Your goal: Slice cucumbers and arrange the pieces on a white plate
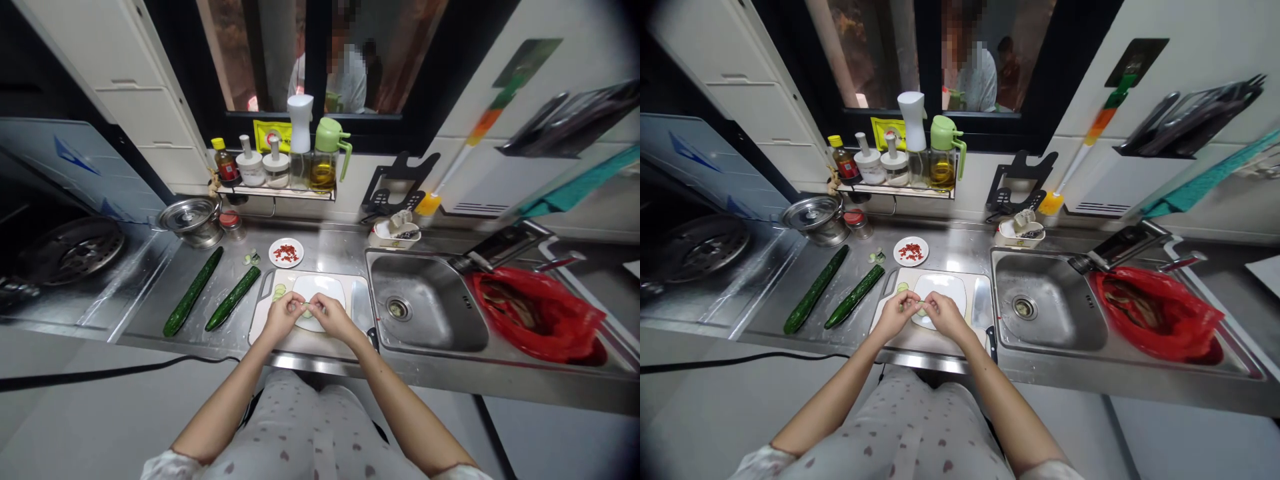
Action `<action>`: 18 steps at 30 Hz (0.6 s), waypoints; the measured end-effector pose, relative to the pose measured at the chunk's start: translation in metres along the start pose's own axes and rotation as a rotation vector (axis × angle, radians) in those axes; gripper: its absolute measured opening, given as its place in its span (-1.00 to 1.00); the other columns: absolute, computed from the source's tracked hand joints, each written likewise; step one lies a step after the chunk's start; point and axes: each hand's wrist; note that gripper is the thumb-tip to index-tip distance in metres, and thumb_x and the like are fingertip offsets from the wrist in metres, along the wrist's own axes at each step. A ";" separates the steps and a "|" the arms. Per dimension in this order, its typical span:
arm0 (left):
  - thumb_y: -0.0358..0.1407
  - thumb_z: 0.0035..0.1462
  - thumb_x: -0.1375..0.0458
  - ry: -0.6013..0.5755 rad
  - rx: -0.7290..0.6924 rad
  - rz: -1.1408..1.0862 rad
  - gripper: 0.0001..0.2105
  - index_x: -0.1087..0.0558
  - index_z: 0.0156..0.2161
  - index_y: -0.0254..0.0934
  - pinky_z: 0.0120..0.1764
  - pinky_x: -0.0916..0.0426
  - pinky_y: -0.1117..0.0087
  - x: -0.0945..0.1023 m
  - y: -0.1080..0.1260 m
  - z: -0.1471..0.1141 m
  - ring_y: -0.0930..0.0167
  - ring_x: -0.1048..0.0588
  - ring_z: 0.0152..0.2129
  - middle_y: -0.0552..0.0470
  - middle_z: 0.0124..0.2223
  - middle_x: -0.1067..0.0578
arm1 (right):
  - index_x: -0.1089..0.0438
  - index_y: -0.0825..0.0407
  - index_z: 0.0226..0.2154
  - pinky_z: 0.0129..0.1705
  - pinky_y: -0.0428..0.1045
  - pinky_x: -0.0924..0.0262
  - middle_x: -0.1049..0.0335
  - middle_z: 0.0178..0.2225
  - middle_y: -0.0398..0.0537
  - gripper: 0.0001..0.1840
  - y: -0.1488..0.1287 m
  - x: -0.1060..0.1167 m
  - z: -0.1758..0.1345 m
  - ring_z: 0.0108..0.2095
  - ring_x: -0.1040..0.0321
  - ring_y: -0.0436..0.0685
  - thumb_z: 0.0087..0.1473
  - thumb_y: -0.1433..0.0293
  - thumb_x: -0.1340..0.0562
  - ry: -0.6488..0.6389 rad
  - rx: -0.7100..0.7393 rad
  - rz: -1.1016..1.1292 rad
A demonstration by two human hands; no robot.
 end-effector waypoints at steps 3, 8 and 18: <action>-0.15 -0.05 -0.25 0.087 0.020 -0.071 -0.72 -0.48 -0.24 -0.26 -0.37 -0.21 0.46 -0.002 0.000 0.000 0.48 -0.32 -0.52 0.07 -0.42 -0.46 | -0.34 0.02 -0.42 -0.35 -0.10 -0.10 -0.35 -0.48 -0.18 -0.84 0.001 0.004 0.001 -0.43 -0.26 0.01 0.11 0.30 -0.14 0.035 -0.026 0.079; 0.07 0.01 -0.17 0.035 0.246 -0.343 -0.55 -0.44 -0.20 -0.31 -0.52 -0.11 0.51 -0.005 0.005 -0.005 0.54 -0.25 -0.66 0.11 -0.57 -0.41 | -0.34 0.02 -0.38 -0.32 -0.09 -0.13 -0.36 -0.47 -0.18 -0.84 0.001 0.013 0.005 -0.42 -0.27 0.01 0.08 0.28 -0.16 0.138 -0.044 0.155; -0.01 -0.12 -0.29 -0.101 0.480 -0.603 -0.40 -0.37 0.02 -0.25 -0.61 0.06 0.59 -0.004 0.035 0.008 0.60 -0.31 -0.62 -0.01 -0.35 -0.54 | -0.38 0.01 -0.35 -0.31 -0.09 -0.14 -0.41 -0.39 -0.13 -0.79 -0.006 0.024 0.002 -0.33 -0.31 0.04 0.12 0.23 -0.15 0.083 0.057 0.117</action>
Point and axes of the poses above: each hand's wrist, its own z-axis towards the middle knuckle, its own x-axis out of the back of the hand, y = z × x
